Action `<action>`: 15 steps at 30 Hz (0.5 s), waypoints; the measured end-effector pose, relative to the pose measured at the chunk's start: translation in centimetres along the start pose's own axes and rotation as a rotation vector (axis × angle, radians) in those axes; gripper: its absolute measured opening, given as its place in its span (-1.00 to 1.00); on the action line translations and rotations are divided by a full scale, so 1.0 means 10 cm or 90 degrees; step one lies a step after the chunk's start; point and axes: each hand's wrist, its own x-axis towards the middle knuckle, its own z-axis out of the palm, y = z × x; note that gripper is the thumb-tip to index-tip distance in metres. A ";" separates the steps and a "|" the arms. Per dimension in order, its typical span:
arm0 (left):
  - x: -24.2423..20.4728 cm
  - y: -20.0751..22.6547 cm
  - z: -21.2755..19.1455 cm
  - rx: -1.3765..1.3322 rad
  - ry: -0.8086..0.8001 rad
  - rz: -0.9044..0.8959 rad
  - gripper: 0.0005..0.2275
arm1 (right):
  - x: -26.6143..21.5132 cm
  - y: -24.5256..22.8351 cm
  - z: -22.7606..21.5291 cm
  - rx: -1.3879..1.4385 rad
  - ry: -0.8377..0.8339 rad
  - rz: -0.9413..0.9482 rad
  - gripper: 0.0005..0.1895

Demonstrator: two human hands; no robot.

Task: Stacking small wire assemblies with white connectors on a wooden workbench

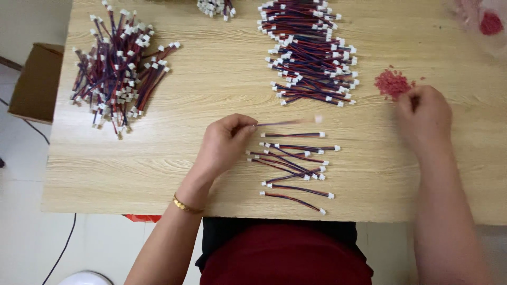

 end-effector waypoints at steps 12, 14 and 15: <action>-0.04 -0.09 -0.07 -0.747 -0.028 -0.198 -0.86 | -0.24 0.15 0.09 0.192 0.071 0.099 -0.92; -0.09 0.05 -0.16 -0.746 -0.040 -0.205 -0.85 | -0.24 -0.11 -0.07 0.231 0.084 0.093 -0.89; -0.12 0.15 -0.22 -0.645 0.011 -0.271 -0.80 | -0.21 -0.31 -0.17 0.228 0.021 0.162 -0.84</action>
